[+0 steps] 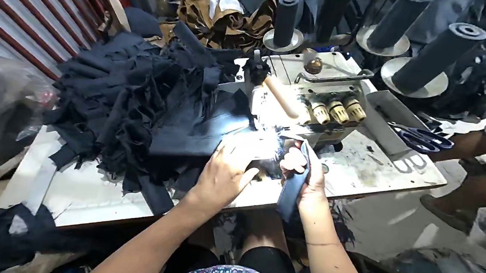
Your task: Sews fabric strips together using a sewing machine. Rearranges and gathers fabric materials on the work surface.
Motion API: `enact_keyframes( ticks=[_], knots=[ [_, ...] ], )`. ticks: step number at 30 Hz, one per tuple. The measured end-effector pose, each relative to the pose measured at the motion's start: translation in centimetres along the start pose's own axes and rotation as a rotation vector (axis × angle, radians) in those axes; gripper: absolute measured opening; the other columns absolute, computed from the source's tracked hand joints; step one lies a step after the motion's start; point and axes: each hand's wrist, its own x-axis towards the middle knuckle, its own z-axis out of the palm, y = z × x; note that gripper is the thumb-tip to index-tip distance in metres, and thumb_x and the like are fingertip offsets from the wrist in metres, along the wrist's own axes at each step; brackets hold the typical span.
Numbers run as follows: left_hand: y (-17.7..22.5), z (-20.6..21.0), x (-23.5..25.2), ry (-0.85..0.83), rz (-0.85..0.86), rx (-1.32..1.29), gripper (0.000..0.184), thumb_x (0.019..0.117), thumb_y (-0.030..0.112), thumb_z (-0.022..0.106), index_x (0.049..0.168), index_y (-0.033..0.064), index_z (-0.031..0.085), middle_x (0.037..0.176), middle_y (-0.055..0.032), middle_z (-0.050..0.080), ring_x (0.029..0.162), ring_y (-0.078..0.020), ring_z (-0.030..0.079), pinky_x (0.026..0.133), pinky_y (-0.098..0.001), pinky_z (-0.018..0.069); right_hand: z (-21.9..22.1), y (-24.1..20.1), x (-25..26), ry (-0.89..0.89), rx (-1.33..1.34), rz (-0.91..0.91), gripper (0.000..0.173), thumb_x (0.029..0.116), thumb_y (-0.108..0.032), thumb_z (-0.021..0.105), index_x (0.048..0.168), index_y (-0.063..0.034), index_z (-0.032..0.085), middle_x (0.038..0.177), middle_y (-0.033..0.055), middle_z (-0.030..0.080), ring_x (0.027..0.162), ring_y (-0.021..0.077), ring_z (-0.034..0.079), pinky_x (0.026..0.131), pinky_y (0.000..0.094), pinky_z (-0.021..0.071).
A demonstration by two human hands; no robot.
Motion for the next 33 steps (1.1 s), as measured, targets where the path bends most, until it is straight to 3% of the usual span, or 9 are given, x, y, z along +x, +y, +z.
enact_keyframes(
  ticks=[2,8,10,12,16,20,23,26,33],
  knots=[
    [-0.8,-0.1,0.8,-0.012,0.035,-0.02,0.034,0.0997,0.032,0.059,0.114,0.0057,0.075,0.122,-0.0118,0.071,0.121,-0.0301,0.065,0.108,-0.0474,0.0481,0.2,0.2,0.1,0.015,-0.013,-0.022,0.042,0.1113,-0.034,0.033,0.099,-0.012,0.066,0.059,-0.0063,0.052,0.049,0.0023,0.053,0.052,0.0167,0.0503],
    [-1.6,-1.9,2.3,-0.12,-0.035,-0.186,0.051,0.108,0.045,0.038,0.132,0.011,0.069,0.145,-0.0093,0.061,0.143,-0.0292,0.048,0.122,-0.0553,0.0305,1.9,0.5,-2.0,0.018,-0.639,-0.028,0.028,0.1046,-0.024,0.038,0.099,-0.0144,0.064,0.062,-0.0042,0.057,0.053,0.0049,0.056,0.055,0.0218,0.0524],
    [1.2,-3.2,1.3,-0.029,-0.139,-0.347,0.059,0.0992,0.062,0.048,0.107,0.012,0.078,0.13,-0.008,0.068,0.131,-0.0263,0.057,0.113,-0.0557,0.0415,3.2,1.0,-3.8,-0.179,-0.709,0.025,0.021,0.1009,-0.029,0.055,0.091,-0.015,0.067,0.07,-0.0045,0.066,0.059,0.0039,0.062,0.057,0.0217,0.0544],
    [3.5,-4.6,-0.2,0.063,-0.144,-0.516,0.035,0.0917,0.049,0.069,0.085,0.0155,0.078,0.113,0.0017,0.069,0.109,-0.0129,0.063,0.092,-0.0385,0.0556,4.2,1.1,-5.6,-0.466,-0.618,0.091,0.021,0.1027,-0.032,0.059,0.095,-0.0177,0.072,0.08,-0.0071,0.071,0.067,0.0009,0.065,0.06,0.0202,0.0556],
    [0.4,-9.8,-1.2,0.183,-0.142,-0.357,0.026,0.095,0.03,0.07,0.095,0.0045,0.074,0.117,-0.0082,0.07,0.117,-0.0193,0.065,0.1,-0.0391,0.0544,5.1,-1.2,-6.0,-0.781,-0.396,0.066,0.026,0.1037,-0.037,0.057,0.111,-0.0195,0.074,0.087,-0.008,0.074,0.071,-0.0005,0.068,0.062,0.0179,0.0567],
    [-7.3,-10.8,-0.1,0.187,-0.313,0.18,0.031,0.1022,0.018,0.06,0.114,-0.0099,0.066,0.126,-0.0337,0.06,0.12,-0.0556,0.056,0.101,-0.0739,0.039,2.6,-1.1,-3.5,-0.384,-0.412,0.082,0.027,0.0943,-0.046,0.068,0.09,-0.0196,0.075,0.071,-0.0074,0.069,0.063,0.0021,0.065,0.064,0.0206,0.0571],
    [-5.9,-6.5,-0.3,0.117,-0.114,0.097,0.028,0.0998,0.011,0.059,0.123,-0.0025,0.068,0.138,-0.0244,0.061,0.132,-0.0446,0.054,0.11,-0.0663,0.038,0.7,0.6,-1.8,-0.142,-0.354,0.077,0.029,0.1031,-0.031,0.05,0.084,-0.0161,0.067,0.062,-0.0061,0.056,0.054,0.0039,0.055,0.059,0.0211,0.0516],
    [-2.7,-1.4,-1.4,0.028,0.114,-0.068,0.029,0.1004,0.016,0.057,0.122,0.0064,0.073,0.122,-0.0124,0.072,0.115,-0.0301,0.068,0.105,-0.0498,0.0509,-1.3,0.8,-1.7,-0.15,-0.177,0.104,0.029,0.1056,-0.03,0.048,0.092,-0.0135,0.067,0.065,-0.0063,0.055,0.055,0.0035,0.054,0.059,0.0197,0.052],
    [-0.6,-0.5,-1.7,-0.028,0.021,0.037,0.042,0.0998,0.033,0.058,0.133,0.0102,0.069,0.139,-0.0102,0.065,0.134,-0.0343,0.057,0.11,-0.0566,0.0445,-0.4,-0.5,-0.7,-0.011,-0.177,0.083,0.038,0.1109,-0.031,0.032,0.097,-0.0142,0.064,0.057,-0.007,0.049,0.049,0.0034,0.051,0.054,0.0189,0.0503]
  ],
)
